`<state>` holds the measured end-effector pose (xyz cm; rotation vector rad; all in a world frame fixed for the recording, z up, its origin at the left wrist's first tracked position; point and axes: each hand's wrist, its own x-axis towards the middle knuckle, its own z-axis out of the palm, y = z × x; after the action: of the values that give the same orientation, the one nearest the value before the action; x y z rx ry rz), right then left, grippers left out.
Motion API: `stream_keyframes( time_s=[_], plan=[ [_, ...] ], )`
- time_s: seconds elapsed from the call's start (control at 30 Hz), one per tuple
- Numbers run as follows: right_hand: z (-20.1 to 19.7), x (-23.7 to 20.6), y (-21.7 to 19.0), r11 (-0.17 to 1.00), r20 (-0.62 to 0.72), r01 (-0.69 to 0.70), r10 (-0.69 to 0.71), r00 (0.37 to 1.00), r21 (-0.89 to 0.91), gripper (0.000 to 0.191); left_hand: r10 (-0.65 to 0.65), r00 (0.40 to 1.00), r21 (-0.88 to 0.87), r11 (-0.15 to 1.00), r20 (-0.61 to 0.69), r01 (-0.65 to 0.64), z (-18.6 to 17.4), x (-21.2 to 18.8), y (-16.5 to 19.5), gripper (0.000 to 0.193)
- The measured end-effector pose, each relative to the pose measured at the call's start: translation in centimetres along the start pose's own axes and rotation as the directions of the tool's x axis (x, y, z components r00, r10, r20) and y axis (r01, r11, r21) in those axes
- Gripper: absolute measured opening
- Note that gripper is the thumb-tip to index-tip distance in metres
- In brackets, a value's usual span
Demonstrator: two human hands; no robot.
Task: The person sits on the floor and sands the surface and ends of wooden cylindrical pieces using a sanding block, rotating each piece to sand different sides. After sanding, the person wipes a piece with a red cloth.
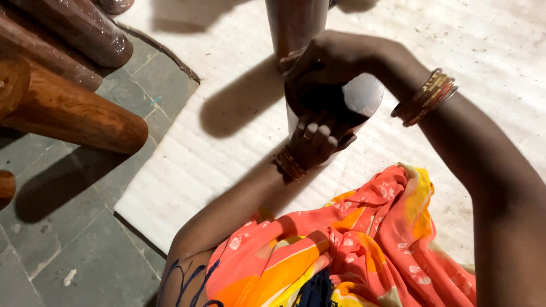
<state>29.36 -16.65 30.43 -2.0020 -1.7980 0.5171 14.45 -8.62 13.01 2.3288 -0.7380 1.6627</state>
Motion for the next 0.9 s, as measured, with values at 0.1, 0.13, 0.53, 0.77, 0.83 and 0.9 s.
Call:
stream_keyframes(
  time_s=[0.1, 0.13, 0.53, 0.77, 0.83, 0.9],
  plan=[
    [0.8, 0.8, 0.0, 1.0, 0.051, 0.027, -0.027, 0.998, -0.002, 0.039, 0.008, 1.0, -0.012, 1.0, 0.0, -0.008, -0.2, 0.1, 0.1, 0.04],
    [0.9, 1.1, 0.0, 1.0, 0.083, -0.003, 0.004, 0.997, -0.007, 0.041, 0.007, 1.0, -0.009, 1.0, 0.023, -0.007, -0.2, 0.1, 0.1, 0.04],
    [-1.9, 2.2, -0.6, 0.902, 0.149, -0.412, 0.429, 0.891, -0.13, 0.061, -0.025, 1.0, 0.047, 0.999, -0.013, 0.026, -0.1, 0.3, 0.2, 0.038],
    [-2.0, -0.2, 0.2, 0.7, -0.089, -0.623, 0.636, 0.766, -0.349, 0.082, -0.021, 1.0, 0.051, 0.998, -0.018, 0.022, 0.3, -0.1, 0.7, 0.045],
    [-1.7, -0.5, 0.1, 0.71, -0.127, -0.669, 0.659, 0.741, -0.221, 0.078, -0.022, 1.0, 0.033, 0.999, 0.012, 0.022, 0.3, -0.2, 0.7, 0.047],
    [-1.2, -0.4, -0.2, 0.786, -0.104, -0.579, 0.571, 0.814, -0.218, 0.069, -0.022, 0.999, -0.002, 1.0, 0.034, 0.022, 0.2, -0.4, 0.6, 0.047]
  ],
)
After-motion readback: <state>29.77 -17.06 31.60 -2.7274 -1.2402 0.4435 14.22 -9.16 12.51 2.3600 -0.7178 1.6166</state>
